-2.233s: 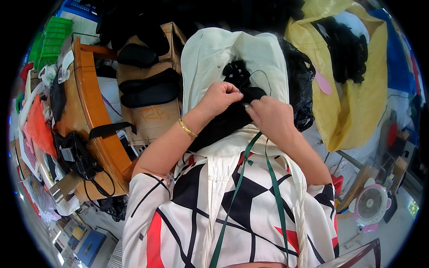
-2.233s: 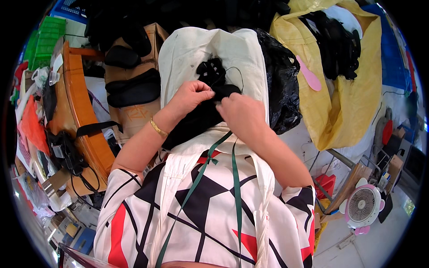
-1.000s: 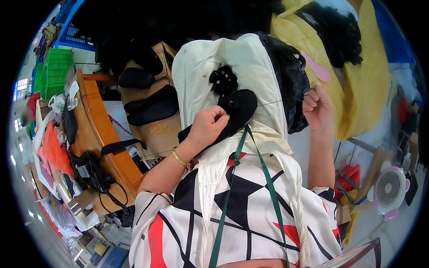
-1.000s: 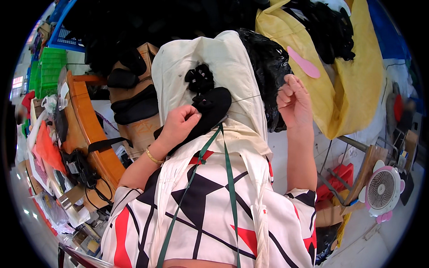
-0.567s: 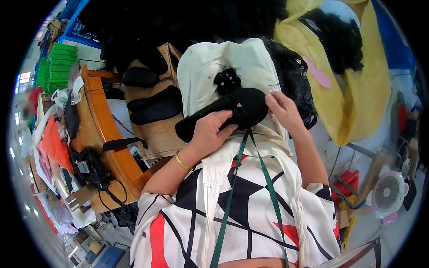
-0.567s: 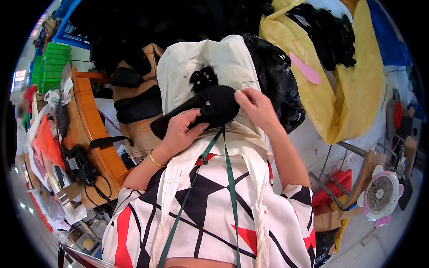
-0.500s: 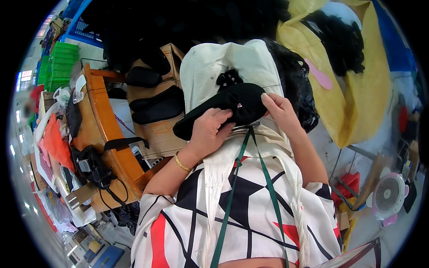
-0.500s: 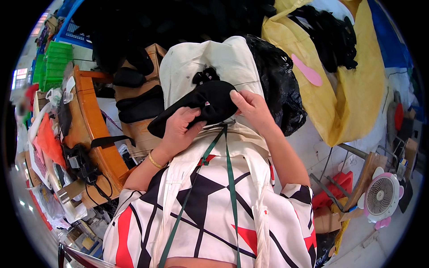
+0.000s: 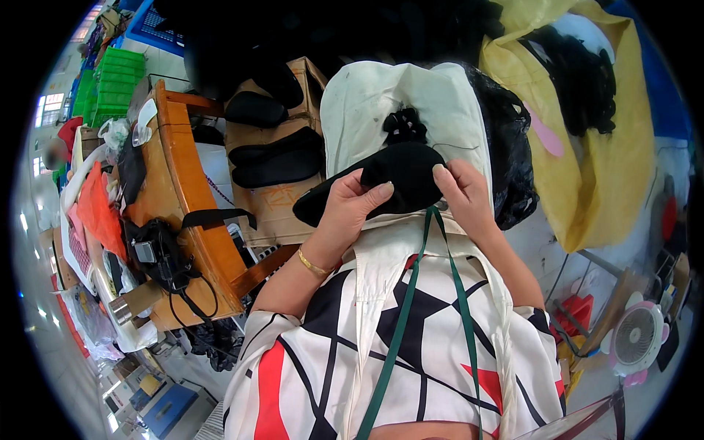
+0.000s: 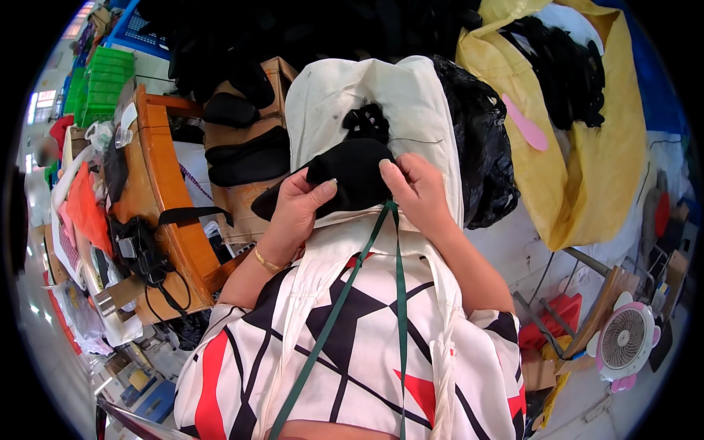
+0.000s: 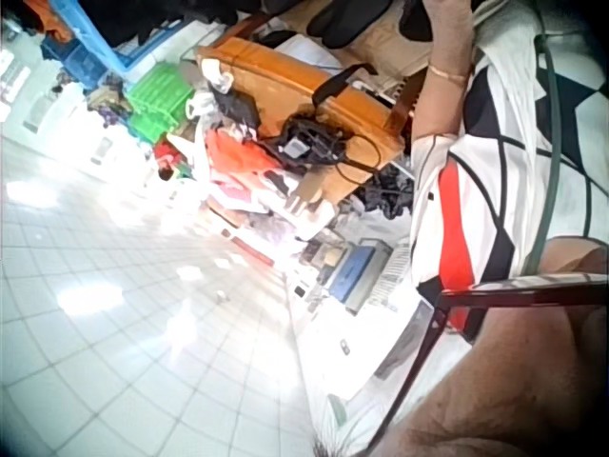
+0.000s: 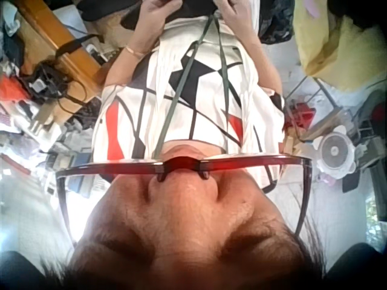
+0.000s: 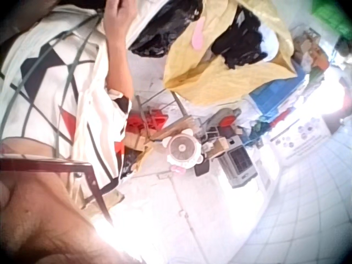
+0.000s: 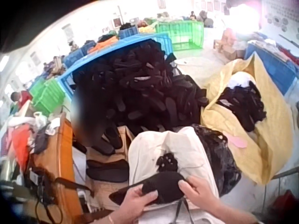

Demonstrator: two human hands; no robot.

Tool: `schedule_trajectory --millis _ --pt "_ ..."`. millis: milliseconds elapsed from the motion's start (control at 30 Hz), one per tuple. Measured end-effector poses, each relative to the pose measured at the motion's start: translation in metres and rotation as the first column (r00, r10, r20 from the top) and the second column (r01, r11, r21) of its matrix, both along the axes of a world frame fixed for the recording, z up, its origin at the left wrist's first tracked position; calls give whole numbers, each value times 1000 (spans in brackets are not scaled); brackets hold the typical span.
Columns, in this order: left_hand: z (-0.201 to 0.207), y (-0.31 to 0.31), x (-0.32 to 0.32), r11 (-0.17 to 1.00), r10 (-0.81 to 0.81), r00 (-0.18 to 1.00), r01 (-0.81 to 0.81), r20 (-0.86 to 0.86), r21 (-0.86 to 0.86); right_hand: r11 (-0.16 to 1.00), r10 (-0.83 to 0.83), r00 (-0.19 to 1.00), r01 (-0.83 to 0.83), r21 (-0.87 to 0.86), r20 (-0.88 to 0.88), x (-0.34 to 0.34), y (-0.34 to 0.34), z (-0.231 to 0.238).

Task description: The person hand-sews a black shoe using a needle and thread, repeatedly pulling the thread through the shoe's upper. The person works on multiple shoes, picking them up from a nearby pile and placing them back down after stitching.

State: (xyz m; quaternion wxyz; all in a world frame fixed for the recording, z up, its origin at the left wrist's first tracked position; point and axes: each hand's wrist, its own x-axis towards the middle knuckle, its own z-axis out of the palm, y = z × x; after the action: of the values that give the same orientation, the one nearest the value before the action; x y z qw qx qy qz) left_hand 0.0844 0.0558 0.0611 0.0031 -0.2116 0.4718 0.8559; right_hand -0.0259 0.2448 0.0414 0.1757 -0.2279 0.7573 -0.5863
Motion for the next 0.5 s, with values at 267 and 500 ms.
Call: schedule_trajectory --millis 267,500 --pt "-6 -14 -11 837 -189 975 221 115 -501 909 166 920 -283 307 356 -23 10 10" --pt "6 2 -32 331 -259 947 -96 -188 -939 997 -48 814 7 73 579 -35 22 -2"
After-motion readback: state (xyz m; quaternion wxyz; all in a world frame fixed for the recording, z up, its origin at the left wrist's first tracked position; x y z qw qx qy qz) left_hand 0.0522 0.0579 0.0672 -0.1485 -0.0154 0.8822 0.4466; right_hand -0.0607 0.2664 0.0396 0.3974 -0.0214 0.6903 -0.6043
